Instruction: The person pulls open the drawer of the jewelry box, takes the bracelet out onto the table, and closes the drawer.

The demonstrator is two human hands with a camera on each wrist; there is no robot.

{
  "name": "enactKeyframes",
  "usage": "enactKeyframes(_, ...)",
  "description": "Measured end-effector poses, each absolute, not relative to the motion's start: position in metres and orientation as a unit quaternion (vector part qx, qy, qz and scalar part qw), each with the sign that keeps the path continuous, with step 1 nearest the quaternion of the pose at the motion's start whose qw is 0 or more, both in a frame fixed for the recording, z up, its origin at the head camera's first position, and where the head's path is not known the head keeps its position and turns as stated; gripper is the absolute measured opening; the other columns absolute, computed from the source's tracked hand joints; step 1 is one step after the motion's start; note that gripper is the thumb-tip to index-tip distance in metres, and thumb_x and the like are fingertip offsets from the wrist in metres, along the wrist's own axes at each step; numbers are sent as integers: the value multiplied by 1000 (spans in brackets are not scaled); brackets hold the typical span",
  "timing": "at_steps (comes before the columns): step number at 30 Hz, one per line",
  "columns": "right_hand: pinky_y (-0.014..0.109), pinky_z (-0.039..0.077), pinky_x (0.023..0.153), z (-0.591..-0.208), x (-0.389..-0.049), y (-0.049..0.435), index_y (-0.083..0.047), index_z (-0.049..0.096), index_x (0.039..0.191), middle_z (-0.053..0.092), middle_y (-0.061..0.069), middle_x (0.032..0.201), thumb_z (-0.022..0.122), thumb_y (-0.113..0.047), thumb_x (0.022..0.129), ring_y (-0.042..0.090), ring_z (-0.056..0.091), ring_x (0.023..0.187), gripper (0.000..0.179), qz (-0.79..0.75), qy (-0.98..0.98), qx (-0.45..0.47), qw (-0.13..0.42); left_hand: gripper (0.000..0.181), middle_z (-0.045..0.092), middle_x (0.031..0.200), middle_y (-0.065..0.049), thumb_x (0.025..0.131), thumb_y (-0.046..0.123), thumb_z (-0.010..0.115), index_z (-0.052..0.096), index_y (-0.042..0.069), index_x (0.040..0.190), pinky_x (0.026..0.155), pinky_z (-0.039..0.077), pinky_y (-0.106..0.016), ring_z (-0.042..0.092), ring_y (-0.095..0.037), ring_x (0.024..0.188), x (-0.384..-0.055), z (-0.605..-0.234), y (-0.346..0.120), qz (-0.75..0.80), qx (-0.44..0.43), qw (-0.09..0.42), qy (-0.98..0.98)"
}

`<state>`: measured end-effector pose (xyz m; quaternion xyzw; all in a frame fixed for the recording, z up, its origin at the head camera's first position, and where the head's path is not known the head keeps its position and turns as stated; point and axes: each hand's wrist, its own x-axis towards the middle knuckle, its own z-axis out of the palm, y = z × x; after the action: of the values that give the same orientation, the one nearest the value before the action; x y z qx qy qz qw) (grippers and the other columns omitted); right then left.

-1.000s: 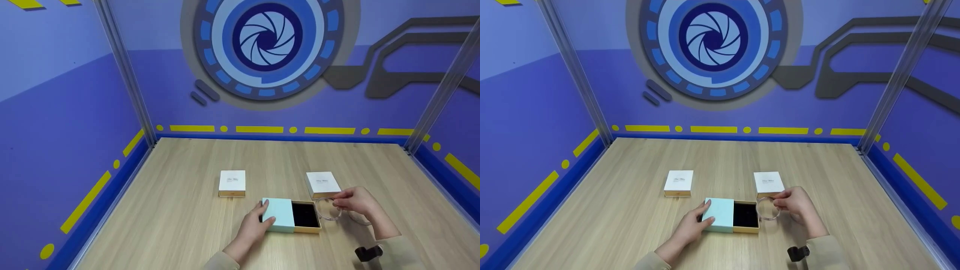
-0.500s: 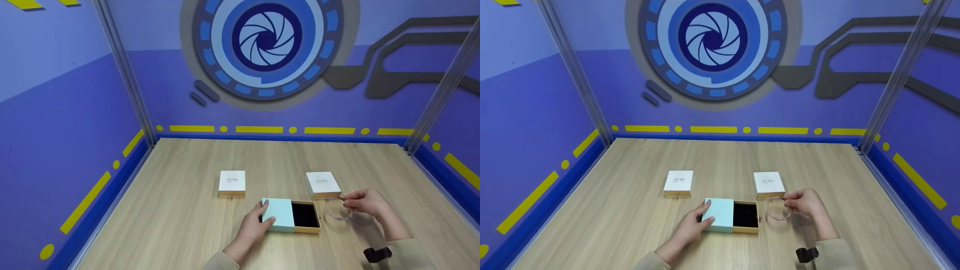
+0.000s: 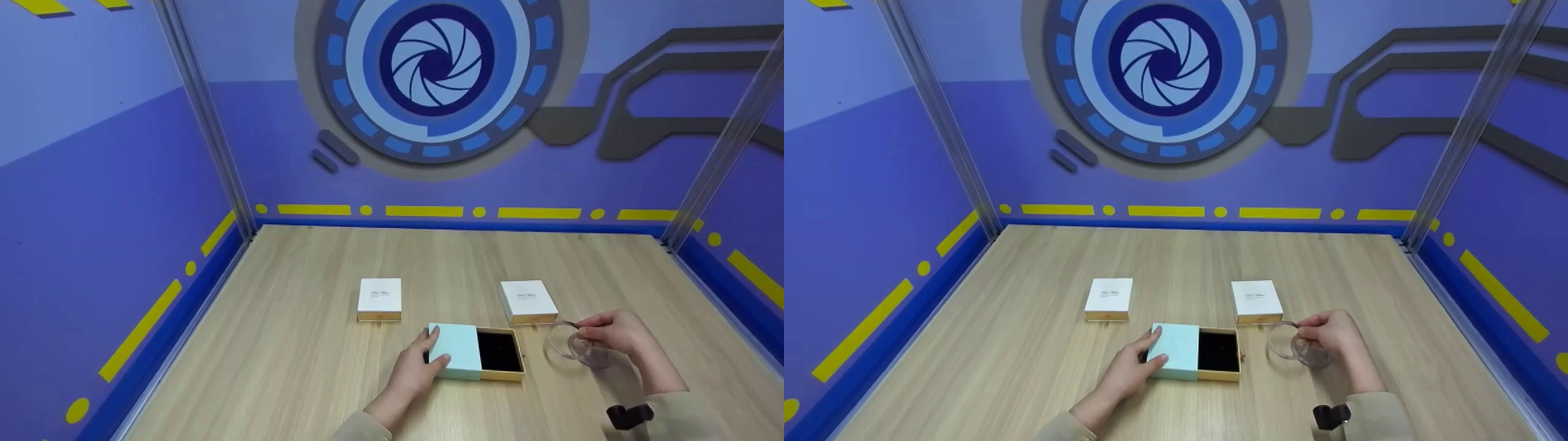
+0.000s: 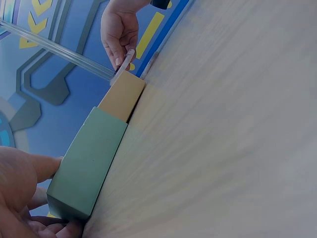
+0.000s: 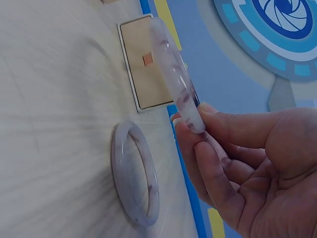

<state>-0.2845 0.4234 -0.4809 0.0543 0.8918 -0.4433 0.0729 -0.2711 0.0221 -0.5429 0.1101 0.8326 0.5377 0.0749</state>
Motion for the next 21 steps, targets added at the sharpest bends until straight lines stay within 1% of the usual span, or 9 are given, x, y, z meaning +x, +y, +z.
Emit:
enactKeyframes(9,22,60,67,-479,-281,438,18,68,115,77,0,85,69,-5,96,5,68,73,30,-447,890,63,64,64,33,165,-25,99,26,70,45,8,155,125,27,-60,30,-45,154,-272,-543,22,540,110,77,831)
enactKeyframes(16,21,61,66,-481,-280,453,23,63,118,80,5,87,65,0,97,3,71,72,31,-469,878,63,64,64,34,164,-27,98,26,71,46,7,154,125,28,-60,31,-46,153,-271,-543,22,545,116,66,828)
enactKeyframes(21,20,59,65,-482,-280,464,21,64,117,78,-1,82,66,-3,97,2,69,70,31,-469,877,78,66,65,33,164,-26,98,26,71,45,7,155,125,27,-60,30,-45,154,-271,-542,22,546,115,71,827)
